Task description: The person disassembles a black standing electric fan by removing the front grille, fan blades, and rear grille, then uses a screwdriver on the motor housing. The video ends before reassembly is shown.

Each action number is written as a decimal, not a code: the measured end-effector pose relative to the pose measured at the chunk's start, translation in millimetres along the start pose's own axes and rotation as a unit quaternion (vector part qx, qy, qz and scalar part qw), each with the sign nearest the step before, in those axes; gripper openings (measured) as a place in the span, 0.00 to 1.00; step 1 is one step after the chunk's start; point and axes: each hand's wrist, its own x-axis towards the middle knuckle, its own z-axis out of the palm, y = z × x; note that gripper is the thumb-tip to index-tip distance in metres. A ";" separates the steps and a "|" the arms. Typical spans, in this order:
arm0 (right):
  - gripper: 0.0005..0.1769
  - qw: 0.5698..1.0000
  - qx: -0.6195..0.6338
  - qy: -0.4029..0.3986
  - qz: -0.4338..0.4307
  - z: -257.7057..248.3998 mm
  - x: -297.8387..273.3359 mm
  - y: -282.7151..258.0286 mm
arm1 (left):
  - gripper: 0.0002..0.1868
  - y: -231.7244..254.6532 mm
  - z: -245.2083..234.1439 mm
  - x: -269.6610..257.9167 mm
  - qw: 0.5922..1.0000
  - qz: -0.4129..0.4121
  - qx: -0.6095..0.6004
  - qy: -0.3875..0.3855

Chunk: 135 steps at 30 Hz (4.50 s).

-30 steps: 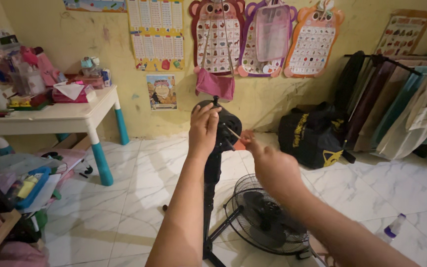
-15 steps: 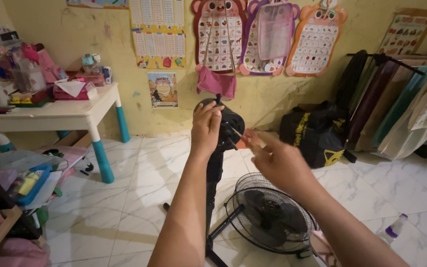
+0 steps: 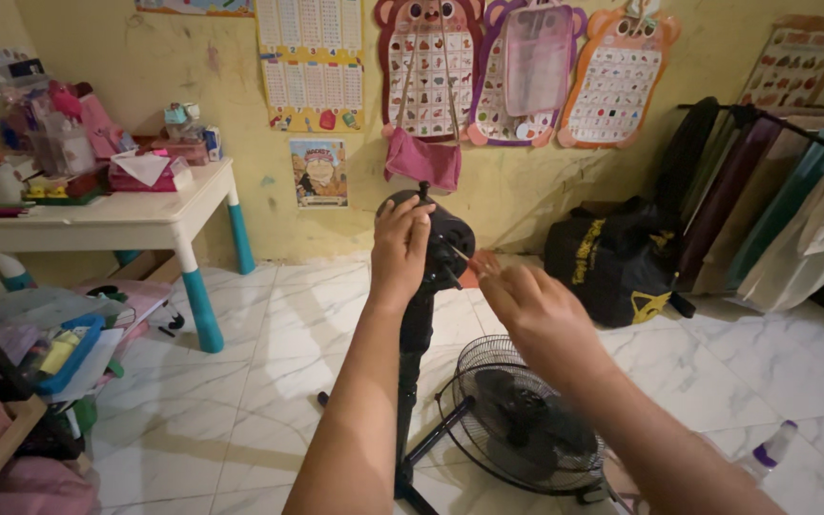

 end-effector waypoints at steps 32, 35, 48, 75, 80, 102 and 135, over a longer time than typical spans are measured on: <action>0.20 0.900 0.268 -0.097 0.330 20.4 1.7 9.3 | 0.16 6.7 0.1 -5.3 1.000 -0.015 0.011 0.010; 0.21 0.956 0.230 -0.015 0.183 20.4 3.4 -1.4 | 0.16 4.8 1.3 -6.4 1.000 -0.017 0.015 0.017; 0.29 0.943 -0.294 -0.050 -0.146 31.5 -10.5 -7.2 | 0.17 -0.4 2.5 -2.2 1.000 0.001 0.018 0.010; 0.29 0.565 0.615 -0.219 0.505 10.0 21.4 32.5 | 0.16 2.5 -1.5 -7.9 1.000 -0.019 -0.008 -0.001; 0.25 0.696 0.486 -0.250 0.466 8.4 26.5 28.0 | 0.16 2.4 -1.4 -3.8 1.000 -0.004 0.006 -0.001; 0.43 0.957 -0.086 -0.273 0.045 10.5 9.7 4.5 | 0.17 7.2 -3.4 -6.4 1.000 -0.017 0.002 0.005; 0.15 0.554 0.713 0.079 0.422 92.4 -85.3 -0.5 | 0.17 15.0 -12.5 -3.9 0.998 -0.016 -0.052 -0.011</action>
